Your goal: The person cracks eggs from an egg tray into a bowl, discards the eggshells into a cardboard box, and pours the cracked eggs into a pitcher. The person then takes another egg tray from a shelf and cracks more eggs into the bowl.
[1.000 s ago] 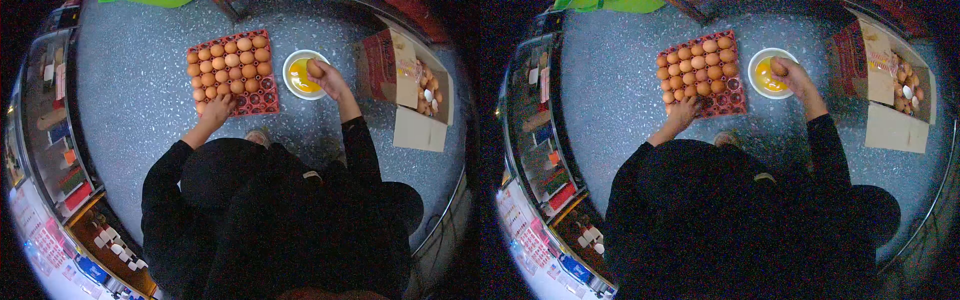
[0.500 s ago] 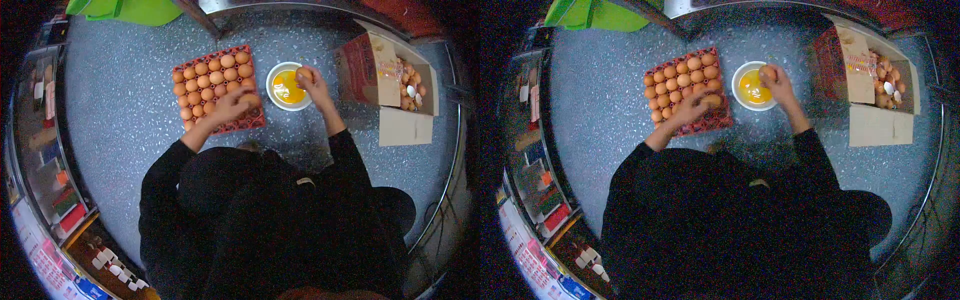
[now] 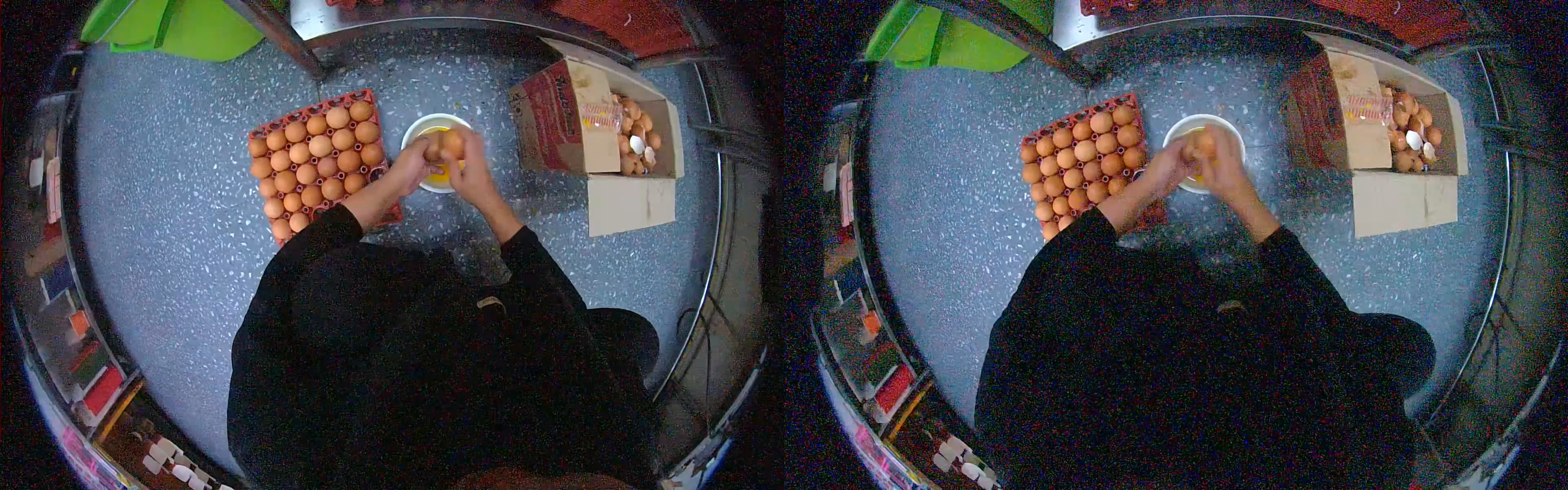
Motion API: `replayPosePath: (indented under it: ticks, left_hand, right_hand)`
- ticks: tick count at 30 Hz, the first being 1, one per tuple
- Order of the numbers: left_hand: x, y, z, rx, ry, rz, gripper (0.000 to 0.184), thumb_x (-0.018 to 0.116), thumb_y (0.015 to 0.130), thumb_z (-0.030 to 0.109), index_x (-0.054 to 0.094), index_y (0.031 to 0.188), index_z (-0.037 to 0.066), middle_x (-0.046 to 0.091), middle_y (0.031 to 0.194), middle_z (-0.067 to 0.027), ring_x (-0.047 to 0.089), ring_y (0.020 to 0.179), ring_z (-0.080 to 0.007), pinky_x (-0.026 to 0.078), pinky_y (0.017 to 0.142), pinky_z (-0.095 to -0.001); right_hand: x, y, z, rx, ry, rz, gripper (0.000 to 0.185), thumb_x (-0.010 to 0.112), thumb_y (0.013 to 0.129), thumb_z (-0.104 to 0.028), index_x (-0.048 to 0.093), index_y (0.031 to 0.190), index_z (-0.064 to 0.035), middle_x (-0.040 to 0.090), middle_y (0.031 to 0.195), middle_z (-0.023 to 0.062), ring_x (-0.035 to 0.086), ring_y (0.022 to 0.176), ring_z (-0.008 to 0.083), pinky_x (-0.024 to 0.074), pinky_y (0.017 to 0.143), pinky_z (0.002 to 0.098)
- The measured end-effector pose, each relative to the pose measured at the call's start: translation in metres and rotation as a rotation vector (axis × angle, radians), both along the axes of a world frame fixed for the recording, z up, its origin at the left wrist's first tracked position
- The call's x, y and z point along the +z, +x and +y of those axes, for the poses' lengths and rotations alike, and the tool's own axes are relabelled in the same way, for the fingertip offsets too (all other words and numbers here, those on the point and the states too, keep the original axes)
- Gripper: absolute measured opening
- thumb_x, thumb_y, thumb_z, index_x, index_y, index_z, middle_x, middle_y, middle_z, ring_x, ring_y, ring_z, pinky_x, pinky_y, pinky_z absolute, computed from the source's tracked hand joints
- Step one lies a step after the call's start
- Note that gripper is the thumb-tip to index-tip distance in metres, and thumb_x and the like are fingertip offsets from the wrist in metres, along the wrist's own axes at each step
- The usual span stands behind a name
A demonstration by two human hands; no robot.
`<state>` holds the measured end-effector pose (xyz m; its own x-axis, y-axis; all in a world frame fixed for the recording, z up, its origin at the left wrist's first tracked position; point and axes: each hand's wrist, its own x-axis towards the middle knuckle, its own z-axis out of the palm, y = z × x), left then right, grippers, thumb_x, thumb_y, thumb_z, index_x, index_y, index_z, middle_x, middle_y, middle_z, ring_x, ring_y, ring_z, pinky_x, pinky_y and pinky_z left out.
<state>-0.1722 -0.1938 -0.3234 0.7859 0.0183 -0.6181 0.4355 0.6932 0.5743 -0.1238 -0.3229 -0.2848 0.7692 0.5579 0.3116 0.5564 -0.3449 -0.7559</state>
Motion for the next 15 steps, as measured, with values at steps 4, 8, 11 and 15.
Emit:
replayPosePath:
  ticks: [4,8,11,15]
  left_hand:
    - [-0.019,0.008,0.004,-0.112,-0.036,-0.165,0.037,0.029,0.087,0.031,0.04,0.113,0.008,0.05,0.098,-0.0062,0.051,0.081,-0.0144,0.046,0.06,-0.0288]
    - [-0.023,0.004,-0.002,-0.102,-0.033,-0.124,0.037,0.028,0.087,0.033,0.04,0.114,0.009,0.051,0.095,-0.0056,0.052,0.076,-0.0133,0.046,0.059,-0.0268]
    - [-0.015,0.004,0.002,-0.149,-0.048,-0.028,0.037,0.035,0.085,0.031,0.039,0.114,0.008,0.051,0.092,-0.004,0.052,0.071,-0.0121,0.046,0.058,-0.0263]
    - [-0.007,0.01,0.008,-0.305,0.218,-0.101,0.04,0.047,0.081,0.028,0.04,0.113,0.006,0.051,0.089,-0.0036,0.051,0.069,-0.0109,0.046,0.056,-0.0264]
  right_hand:
    - [0.0,0.001,0.001,0.0,-0.022,-0.017,0.041,0.051,0.077,-0.009,0.036,0.113,0.002,0.041,0.108,0.0204,0.041,0.1,0.0317,0.0322,0.088,0.0358]
    - [-0.001,0.002,0.001,0.02,0.003,0.021,0.04,0.051,0.079,-0.011,0.036,0.113,0.0009,0.041,0.109,0.0175,0.042,0.1,0.0272,0.0329,0.087,0.0344]
    - [-0.029,0.015,-0.007,-0.146,0.194,0.322,0.035,0.055,0.078,-0.015,0.042,0.107,0.0006,0.049,0.1,0.0109,0.048,0.09,0.0192,0.039,0.08,0.03]
    - [-0.025,0.034,-0.018,-0.153,0.042,0.957,0.031,0.062,0.074,-0.015,0.052,0.1,-0.0009,0.054,0.081,0.001,0.052,0.072,0.01,0.0435,0.068,0.0214]
